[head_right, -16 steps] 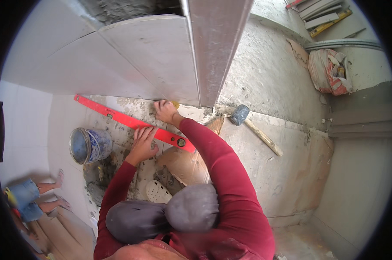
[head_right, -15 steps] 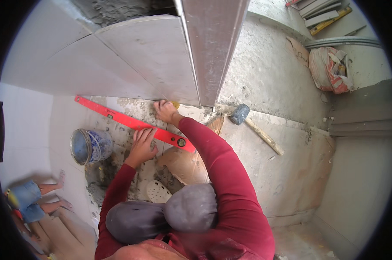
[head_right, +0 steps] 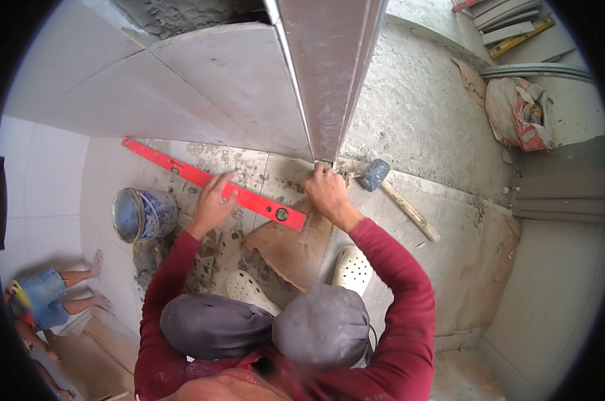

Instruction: The person installs floor tiles by applying cement, placing tiles, and using a level and hammer to ensure alignment. They also clean the tile surface with a sponge and water.

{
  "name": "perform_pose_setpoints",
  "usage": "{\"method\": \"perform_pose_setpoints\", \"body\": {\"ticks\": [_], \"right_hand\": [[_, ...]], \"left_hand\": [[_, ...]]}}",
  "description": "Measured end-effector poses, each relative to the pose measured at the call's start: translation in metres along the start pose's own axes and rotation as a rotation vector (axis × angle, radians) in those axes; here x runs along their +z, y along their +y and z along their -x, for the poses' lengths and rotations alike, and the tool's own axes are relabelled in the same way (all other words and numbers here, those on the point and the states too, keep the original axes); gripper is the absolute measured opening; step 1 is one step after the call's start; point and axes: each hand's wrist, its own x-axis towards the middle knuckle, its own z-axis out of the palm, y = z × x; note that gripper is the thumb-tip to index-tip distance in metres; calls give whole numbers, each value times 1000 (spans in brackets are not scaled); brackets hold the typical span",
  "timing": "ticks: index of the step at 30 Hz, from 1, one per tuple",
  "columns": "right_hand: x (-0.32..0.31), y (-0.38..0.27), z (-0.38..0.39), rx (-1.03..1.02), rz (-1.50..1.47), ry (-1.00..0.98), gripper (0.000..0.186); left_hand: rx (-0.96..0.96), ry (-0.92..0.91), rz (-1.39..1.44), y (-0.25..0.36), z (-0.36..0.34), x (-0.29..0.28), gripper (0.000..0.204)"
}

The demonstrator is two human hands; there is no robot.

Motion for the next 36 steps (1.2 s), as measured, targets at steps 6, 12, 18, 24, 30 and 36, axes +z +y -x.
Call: {"method": "perform_pose_setpoints", "body": {"ticks": [6, 12, 18, 24, 30, 36], "right_hand": [[30, 11, 26, 199, -1428, 87, 45], [54, -25, 8, 148, -1768, -99, 50], [42, -55, -2, 153, -1741, -34, 45], [46, -131, 12, -180, -1267, -84, 42], [43, -135, 16, -411, -790, -420, 40], [53, -122, 24, -344, -1018, -280, 44]], "left_hand": [[164, 375, 73, 63, -87, -64, 29], [562, 799, -162, 128, -108, -163, 28], [673, 725, -435, 181, -147, -169, 23], [663, 692, -702, 189, -158, -161, 21], [715, 651, -644, 196, -160, -172, 14], [648, 716, -529, 193, -162, -166, 19]]}}
